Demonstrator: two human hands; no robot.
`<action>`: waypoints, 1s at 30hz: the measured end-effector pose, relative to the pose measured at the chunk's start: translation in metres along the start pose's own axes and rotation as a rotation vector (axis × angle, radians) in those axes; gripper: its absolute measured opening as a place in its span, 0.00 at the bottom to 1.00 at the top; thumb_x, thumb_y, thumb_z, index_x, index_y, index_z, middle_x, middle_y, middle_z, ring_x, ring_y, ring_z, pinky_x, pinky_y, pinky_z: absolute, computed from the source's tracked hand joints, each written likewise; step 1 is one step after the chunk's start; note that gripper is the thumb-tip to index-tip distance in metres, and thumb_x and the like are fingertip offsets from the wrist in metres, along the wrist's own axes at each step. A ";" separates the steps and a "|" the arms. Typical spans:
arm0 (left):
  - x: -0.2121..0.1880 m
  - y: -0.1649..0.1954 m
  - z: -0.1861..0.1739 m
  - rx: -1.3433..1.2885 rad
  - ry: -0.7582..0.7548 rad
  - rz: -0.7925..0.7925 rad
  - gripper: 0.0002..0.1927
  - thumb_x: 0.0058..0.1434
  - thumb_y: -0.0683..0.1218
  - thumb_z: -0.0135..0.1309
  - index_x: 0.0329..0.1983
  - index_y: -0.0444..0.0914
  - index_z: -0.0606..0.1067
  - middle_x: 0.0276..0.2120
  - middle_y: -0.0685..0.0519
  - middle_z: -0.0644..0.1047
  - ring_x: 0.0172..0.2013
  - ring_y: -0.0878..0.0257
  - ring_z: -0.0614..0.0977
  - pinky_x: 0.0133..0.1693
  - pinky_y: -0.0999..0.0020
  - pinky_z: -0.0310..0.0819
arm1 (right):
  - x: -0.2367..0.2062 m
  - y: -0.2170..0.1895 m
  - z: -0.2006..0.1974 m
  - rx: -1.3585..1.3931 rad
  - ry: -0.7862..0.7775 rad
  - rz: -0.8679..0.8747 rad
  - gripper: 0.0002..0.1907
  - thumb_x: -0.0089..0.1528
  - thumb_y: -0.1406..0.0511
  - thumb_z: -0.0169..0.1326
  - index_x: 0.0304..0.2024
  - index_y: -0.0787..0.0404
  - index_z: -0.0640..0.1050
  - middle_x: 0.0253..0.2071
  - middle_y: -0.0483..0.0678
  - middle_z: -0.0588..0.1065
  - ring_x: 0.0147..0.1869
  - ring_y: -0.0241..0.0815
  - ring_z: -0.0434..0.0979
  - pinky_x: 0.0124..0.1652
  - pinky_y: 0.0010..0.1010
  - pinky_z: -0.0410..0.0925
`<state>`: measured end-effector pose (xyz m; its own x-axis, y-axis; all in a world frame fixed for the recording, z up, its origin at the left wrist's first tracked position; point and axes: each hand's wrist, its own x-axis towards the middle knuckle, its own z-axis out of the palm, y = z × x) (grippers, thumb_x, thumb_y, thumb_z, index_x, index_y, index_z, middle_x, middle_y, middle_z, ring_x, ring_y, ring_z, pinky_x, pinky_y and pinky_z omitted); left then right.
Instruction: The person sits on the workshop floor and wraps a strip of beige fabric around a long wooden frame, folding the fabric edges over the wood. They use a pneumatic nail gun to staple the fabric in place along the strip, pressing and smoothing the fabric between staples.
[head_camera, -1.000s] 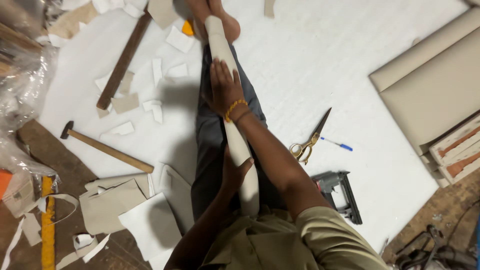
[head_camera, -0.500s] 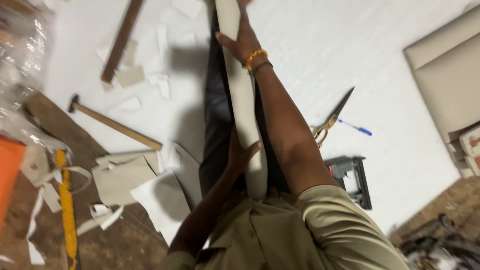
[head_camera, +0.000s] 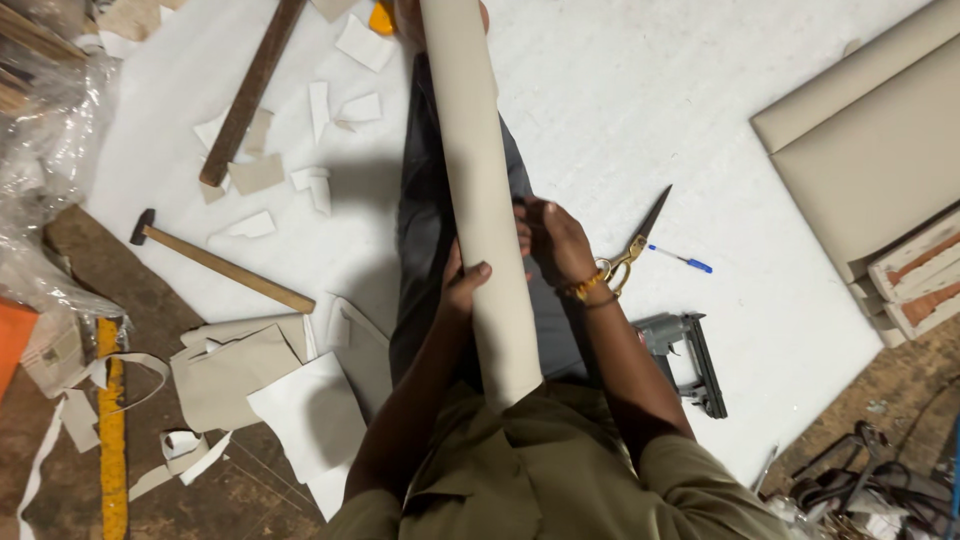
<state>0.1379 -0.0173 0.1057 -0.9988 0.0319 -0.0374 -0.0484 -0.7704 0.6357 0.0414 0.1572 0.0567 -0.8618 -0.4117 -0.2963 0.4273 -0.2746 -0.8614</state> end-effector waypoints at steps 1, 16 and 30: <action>0.002 0.003 0.006 -0.021 -0.015 0.001 0.38 0.64 0.48 0.55 0.72 0.33 0.54 0.62 0.35 0.69 0.60 0.44 0.77 0.55 0.44 0.78 | -0.015 -0.004 0.001 0.110 -0.005 0.040 0.29 0.73 0.51 0.41 0.62 0.69 0.70 0.51 0.52 0.77 0.46 0.40 0.78 0.48 0.34 0.75; 0.041 -0.028 -0.018 0.362 0.294 -0.032 0.29 0.75 0.56 0.45 0.72 0.37 0.60 0.58 0.50 0.73 0.56 0.64 0.76 0.58 0.65 0.72 | -0.079 -0.012 0.014 -0.234 0.037 0.026 0.27 0.74 0.54 0.43 0.65 0.69 0.70 0.56 0.52 0.77 0.57 0.40 0.76 0.58 0.33 0.69; 0.008 -0.026 -0.049 0.966 0.184 0.180 0.38 0.80 0.60 0.33 0.79 0.27 0.47 0.77 0.35 0.54 0.78 0.47 0.57 0.76 0.58 0.50 | -0.055 0.021 0.043 0.533 -0.095 0.256 0.30 0.72 0.53 0.47 0.70 0.64 0.64 0.60 0.53 0.73 0.59 0.43 0.77 0.57 0.35 0.72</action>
<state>0.1313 -0.0282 0.0515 -0.9790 -0.1965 0.0538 0.0353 0.0964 0.9947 0.1090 0.1369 0.0727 -0.6959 -0.5914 -0.4074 0.7173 -0.5448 -0.4344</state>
